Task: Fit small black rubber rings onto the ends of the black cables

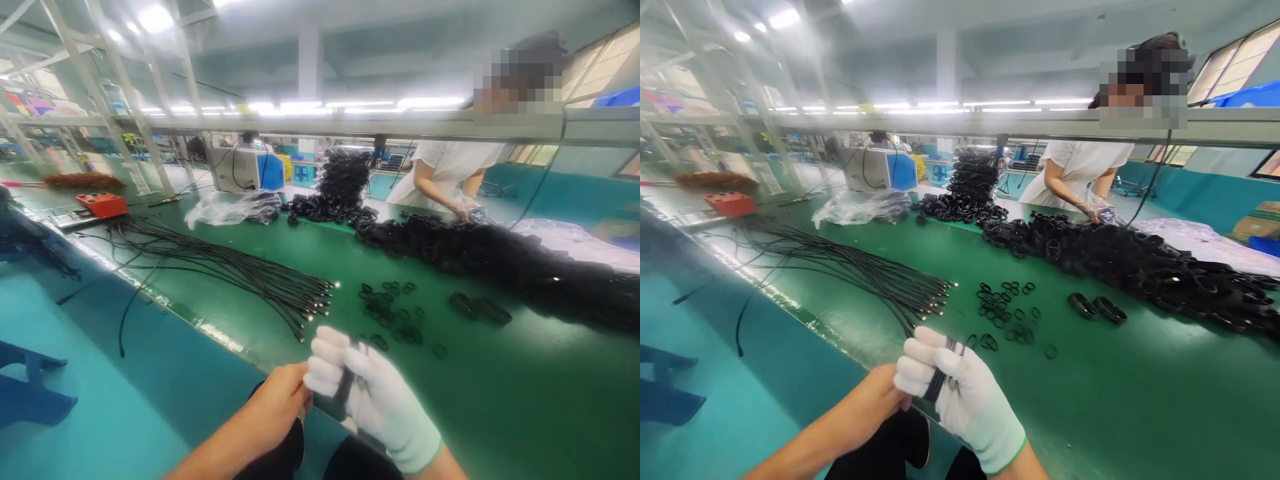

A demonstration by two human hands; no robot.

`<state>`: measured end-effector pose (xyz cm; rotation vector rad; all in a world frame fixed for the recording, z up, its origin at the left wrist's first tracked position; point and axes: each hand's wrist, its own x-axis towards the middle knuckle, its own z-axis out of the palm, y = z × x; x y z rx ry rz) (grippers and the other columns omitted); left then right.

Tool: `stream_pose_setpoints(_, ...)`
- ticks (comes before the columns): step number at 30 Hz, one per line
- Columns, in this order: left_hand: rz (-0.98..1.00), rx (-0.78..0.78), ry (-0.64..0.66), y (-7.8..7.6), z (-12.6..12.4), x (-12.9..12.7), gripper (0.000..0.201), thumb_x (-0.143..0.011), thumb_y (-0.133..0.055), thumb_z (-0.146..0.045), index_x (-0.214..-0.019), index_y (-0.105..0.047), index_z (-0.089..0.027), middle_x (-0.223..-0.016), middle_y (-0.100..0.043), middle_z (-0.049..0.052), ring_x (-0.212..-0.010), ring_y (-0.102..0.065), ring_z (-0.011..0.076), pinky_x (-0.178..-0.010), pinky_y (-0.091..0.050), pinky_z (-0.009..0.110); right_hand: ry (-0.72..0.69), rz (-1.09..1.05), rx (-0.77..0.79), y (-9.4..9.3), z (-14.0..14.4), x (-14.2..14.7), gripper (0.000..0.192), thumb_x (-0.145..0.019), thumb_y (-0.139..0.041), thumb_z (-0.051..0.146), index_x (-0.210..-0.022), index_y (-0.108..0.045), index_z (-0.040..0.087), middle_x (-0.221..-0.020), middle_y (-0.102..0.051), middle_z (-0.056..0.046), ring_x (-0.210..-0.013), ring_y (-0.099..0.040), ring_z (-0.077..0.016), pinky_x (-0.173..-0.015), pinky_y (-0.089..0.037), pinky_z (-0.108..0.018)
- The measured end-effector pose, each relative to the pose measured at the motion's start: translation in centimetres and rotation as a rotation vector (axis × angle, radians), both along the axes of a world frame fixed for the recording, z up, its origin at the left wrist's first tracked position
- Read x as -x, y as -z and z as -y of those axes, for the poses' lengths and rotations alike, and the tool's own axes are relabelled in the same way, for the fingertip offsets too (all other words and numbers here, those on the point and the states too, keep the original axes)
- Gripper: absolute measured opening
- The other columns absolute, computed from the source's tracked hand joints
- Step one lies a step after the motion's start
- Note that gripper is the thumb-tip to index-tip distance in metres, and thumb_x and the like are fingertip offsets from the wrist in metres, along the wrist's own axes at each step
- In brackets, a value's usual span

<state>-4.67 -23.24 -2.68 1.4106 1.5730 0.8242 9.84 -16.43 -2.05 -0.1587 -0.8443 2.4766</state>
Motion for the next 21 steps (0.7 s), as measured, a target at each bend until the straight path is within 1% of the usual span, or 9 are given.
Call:
stream_pose_setpoints(2, -0.416, -0.013, -0.063, -0.3, 0.8, -0.7, 0.022, -0.087, -0.039, -0.020, -0.074, -0.058, -0.019, -0.068, -0.060, 0.001, -0.062, -0.054, 0.0146, -0.054, -0.029, 0.024, 0.113, 0.012, 0.036, -0.1, -0.9, -0.5, 0.024, -0.080, -0.065, 0.029, -0.097, -0.055, 0.016, -0.075, -0.048, 0.001, -0.068, -0.046, -0.0114, -0.072, -0.040, -0.033)
stream_pose_setpoints(4, -0.715, -0.008, -0.058, -0.7, 1.3, -1.6, 0.025, -0.088, -0.035, -0.017, -0.088, -0.060, -0.021, -0.079, -0.065, 0.004, -0.066, -0.060, 0.0175, -0.053, -0.026, 0.025, 0.201, 0.068, 0.056, 0.0, -1.6, -0.8, 0.031, -0.080, -0.066, 0.028, -0.107, -0.058, 0.017, -0.094, -0.060, -0.005, -0.082, -0.056, -0.0165, -0.083, -0.042, -0.040)
stream_pose_setpoints(6, -0.872, -0.021, 0.026, -1.2, 1.6, -2.5, 0.027, -0.088, -0.034, -0.016, -0.088, -0.060, -0.021, -0.081, -0.066, 0.005, -0.065, -0.061, 0.0193, -0.051, -0.022, 0.027, 0.243, 0.106, 0.050, -0.1, -2.0, -1.0, 0.036, -0.080, -0.065, 0.029, -0.113, -0.057, 0.017, -0.110, -0.060, -0.010, -0.095, -0.058, -0.0207, -0.092, -0.040, -0.045)
stream_pose_setpoints(7, -0.912, -0.045, 0.068, -1.4, 1.6, -2.8, 0.026, -0.089, -0.034, -0.016, -0.085, -0.060, -0.020, -0.079, -0.065, 0.005, -0.062, -0.060, 0.0195, -0.050, -0.020, 0.028, 0.247, 0.109, 0.048, -0.1, -2.0, -1.0, 0.036, -0.081, -0.065, 0.029, -0.114, -0.057, 0.016, -0.110, -0.061, -0.010, -0.096, -0.058, -0.0212, -0.093, -0.040, -0.045)
stream_pose_setpoints(9, -0.965, -0.140, 0.122, -1.7, 1.4, -3.0, 0.024, -0.088, -0.037, -0.017, -0.078, -0.059, -0.020, -0.073, -0.064, 0.004, -0.057, -0.057, 0.0186, -0.049, -0.017, 0.029, 0.240, 0.123, 0.040, -0.2, -1.9, -1.0, 0.033, -0.081, -0.066, 0.025, -0.110, -0.058, 0.014, -0.101, -0.063, -0.009, -0.089, -0.060, -0.0197, -0.090, -0.041, -0.043)
stream_pose_setpoints(12, -1.017, -0.440, 0.203, -2.5, 0.5, -2.0, 0.022, -0.088, -0.042, -0.016, -0.070, -0.055, -0.018, -0.068, -0.061, 0.002, -0.056, -0.052, 0.0166, -0.051, -0.020, 0.031, 0.226, 0.224, 0.009, -0.2, -1.5, -0.9, 0.028, -0.080, -0.066, 0.020, -0.106, -0.059, 0.012, -0.094, -0.064, -0.008, -0.085, -0.060, -0.0182, -0.085, -0.044, -0.038)
stream_pose_setpoints(15, -1.026, -0.698, 0.356, -4.0, -1.1, 0.0, 0.021, -0.090, -0.047, -0.024, -0.072, -0.055, -0.018, -0.069, -0.059, 0.002, -0.064, -0.050, 0.0164, -0.057, -0.025, 0.031, 0.098, 0.243, -0.065, 0.2, -1.1, -0.9, 0.018, -0.081, -0.064, 0.017, -0.098, -0.062, 0.011, -0.089, -0.064, -0.008, -0.083, -0.060, -0.0169, -0.082, -0.045, -0.034)
stream_pose_setpoints(17, -0.968, -0.732, 0.460, -5.0, -2.5, 1.4, 0.020, -0.088, -0.052, -0.032, -0.075, -0.058, -0.018, -0.072, -0.059, 0.002, -0.069, -0.051, 0.0159, -0.062, -0.029, 0.030, -0.023, 0.167, -0.073, 0.7, -0.8, -0.9, 0.013, -0.082, -0.063, 0.019, -0.092, -0.063, 0.010, -0.083, -0.063, -0.007, -0.078, -0.059, -0.0157, -0.081, -0.045, -0.035)
stream_pose_setpoints(21, -0.731, -0.602, 0.568, -5.3, -4.5, 2.7, 0.009, -0.081, -0.063, -0.028, -0.080, -0.062, -0.019, -0.079, -0.063, -0.001, -0.075, -0.053, 0.0128, -0.073, -0.035, 0.025, -0.144, 0.075, 0.015, 1.3, -0.2, -0.7, 0.023, -0.079, -0.066, 0.022, -0.100, -0.062, 0.010, -0.082, -0.060, -0.006, -0.073, -0.059, -0.0144, -0.083, -0.045, -0.040)
